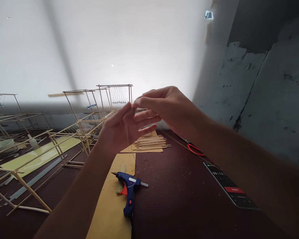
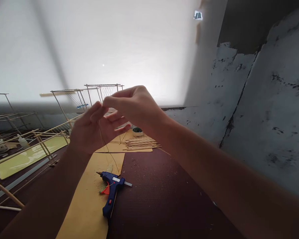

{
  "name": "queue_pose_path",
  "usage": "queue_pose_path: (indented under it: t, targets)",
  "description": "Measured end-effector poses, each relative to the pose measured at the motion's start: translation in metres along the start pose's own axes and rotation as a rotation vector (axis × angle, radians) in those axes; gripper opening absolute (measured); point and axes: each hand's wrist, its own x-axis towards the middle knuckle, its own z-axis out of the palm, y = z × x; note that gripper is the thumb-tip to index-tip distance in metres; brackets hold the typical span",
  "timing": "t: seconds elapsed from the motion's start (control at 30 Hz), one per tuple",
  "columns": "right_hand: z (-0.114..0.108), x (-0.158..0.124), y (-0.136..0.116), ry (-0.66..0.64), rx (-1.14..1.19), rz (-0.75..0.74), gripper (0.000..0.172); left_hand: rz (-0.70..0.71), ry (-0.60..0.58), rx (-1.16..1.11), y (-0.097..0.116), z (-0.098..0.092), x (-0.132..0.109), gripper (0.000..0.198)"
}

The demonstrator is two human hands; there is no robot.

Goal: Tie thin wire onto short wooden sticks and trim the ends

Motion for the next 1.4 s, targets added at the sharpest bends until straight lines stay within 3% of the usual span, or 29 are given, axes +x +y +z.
queue_pose_path:
  t: [0.07, 0.13, 0.3, 0.4, 0.53, 0.67, 0.9, 1.03, 1.17, 1.4]
  targets:
    - [0.002, 0.002, -0.003, -0.003, 0.011, -0.036, 0.017, -0.042, 0.053, -0.045, 0.005, -0.004, -0.001, 0.047]
    - [0.002, 0.003, -0.004, 0.019, 0.014, -0.068, 0.016, -0.138, 0.026, -0.155, 0.009, -0.006, -0.002, 0.044]
    - [-0.005, -0.007, 0.013, 0.124, 0.019, -0.092, 0.014, -0.301, -0.292, -0.562, 0.005, -0.002, -0.005, 0.041]
    - [-0.009, -0.020, 0.041, 0.166, 0.058, -0.055, 0.013, -0.378, -0.378, -0.656, -0.014, 0.006, -0.009, 0.040]
    - [-0.007, -0.042, 0.085, 0.224, 0.172, 0.053, 0.013, -0.467, -0.363, -0.592, -0.046, 0.019, -0.018, 0.040]
    - [-0.003, -0.061, 0.117, 0.191, 0.208, 0.148, 0.015, -0.551, -0.318, -0.537, -0.068, 0.027, -0.030, 0.041]
    - [0.003, -0.076, 0.141, 0.155, 0.230, 0.238, 0.019, -0.559, -0.117, -0.500, -0.087, 0.036, -0.041, 0.042]
    - [0.004, -0.080, 0.147, 0.103, 0.198, 0.246, 0.022, -0.527, -0.065, -0.509, -0.095, 0.039, -0.044, 0.042]
    - [0.004, -0.083, 0.147, 0.081, 0.154, 0.239, 0.023, -0.503, -0.116, -0.513, -0.098, 0.036, -0.046, 0.046]
    - [-0.001, -0.085, 0.137, 0.085, 0.102, 0.215, 0.021, -0.656, -0.390, -0.593, -0.098, 0.031, -0.046, 0.038]
